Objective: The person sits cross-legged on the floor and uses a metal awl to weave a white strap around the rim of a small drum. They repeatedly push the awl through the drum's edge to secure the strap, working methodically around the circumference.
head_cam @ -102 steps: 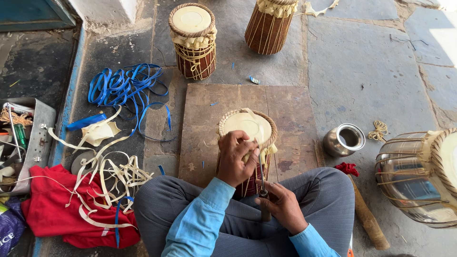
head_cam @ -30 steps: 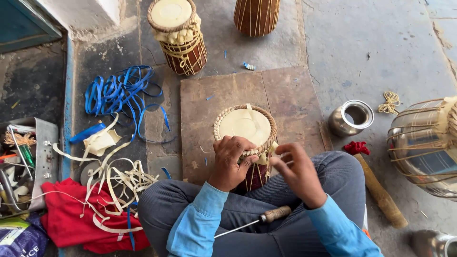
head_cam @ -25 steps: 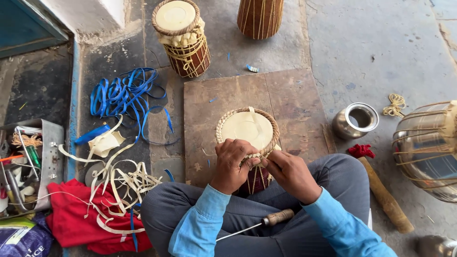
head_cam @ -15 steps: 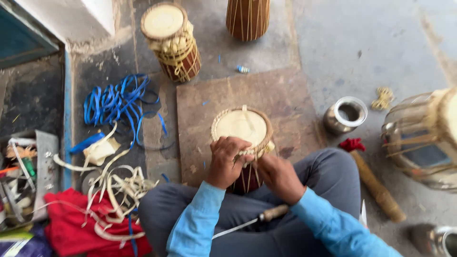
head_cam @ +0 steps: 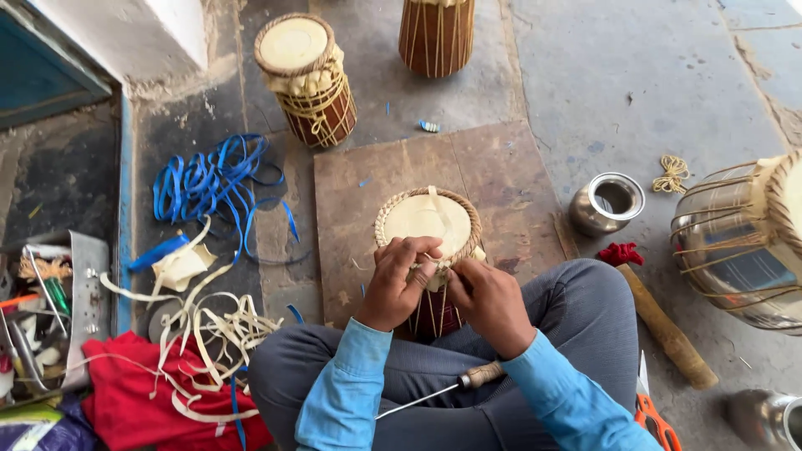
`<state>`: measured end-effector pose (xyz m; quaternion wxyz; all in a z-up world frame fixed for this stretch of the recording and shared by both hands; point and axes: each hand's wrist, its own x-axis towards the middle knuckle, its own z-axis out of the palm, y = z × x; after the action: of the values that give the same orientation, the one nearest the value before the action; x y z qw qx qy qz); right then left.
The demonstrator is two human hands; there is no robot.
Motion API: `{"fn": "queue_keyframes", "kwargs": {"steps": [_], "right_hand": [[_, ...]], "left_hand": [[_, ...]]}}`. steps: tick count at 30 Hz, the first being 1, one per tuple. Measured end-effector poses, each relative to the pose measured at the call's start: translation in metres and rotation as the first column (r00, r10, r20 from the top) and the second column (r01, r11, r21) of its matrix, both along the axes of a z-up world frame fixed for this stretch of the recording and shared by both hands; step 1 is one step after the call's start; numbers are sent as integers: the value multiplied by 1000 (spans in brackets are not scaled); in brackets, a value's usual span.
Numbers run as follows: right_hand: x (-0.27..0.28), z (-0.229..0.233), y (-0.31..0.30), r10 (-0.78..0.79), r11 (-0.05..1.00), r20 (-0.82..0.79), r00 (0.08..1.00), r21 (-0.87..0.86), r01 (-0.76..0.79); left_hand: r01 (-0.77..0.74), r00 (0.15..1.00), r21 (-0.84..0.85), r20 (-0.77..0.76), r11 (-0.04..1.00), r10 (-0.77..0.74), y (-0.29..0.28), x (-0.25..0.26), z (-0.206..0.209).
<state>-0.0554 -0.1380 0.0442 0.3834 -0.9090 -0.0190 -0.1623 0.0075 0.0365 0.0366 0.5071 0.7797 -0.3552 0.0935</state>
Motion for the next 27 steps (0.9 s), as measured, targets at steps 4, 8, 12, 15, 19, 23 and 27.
{"fn": "queue_keyframes", "kwargs": {"steps": [4,8,12,15,19,23,27], "right_hand": [[-1,-10,-11,114,983,8,993,-147,-112],[-8,-22,0,85,965,29,996,-253,-75],[-4,-30,-11,160,957,15,987,-249,-151],[-20,-49,-31,325,923,-95,941,-186,-338],[-79,-86,-45,529,714,-324,784,-329,-618],[-87,-82,-53,532,759,-471,703,-103,-643],[-96,-42,-89,607,795,-286,742,228,-562]], "left_hand": [[-67,993,27,98,997,64,-3,-5,-14],[-101,982,14,164,995,98,-7,-3,-24],[-112,975,55,198,992,99,-9,0,-18],[-98,979,91,188,991,80,-9,-2,-8],[-160,973,139,188,977,132,-7,-7,-8],[-309,947,172,143,935,287,-19,5,-16],[-395,919,125,72,910,388,-19,17,-27]]}}
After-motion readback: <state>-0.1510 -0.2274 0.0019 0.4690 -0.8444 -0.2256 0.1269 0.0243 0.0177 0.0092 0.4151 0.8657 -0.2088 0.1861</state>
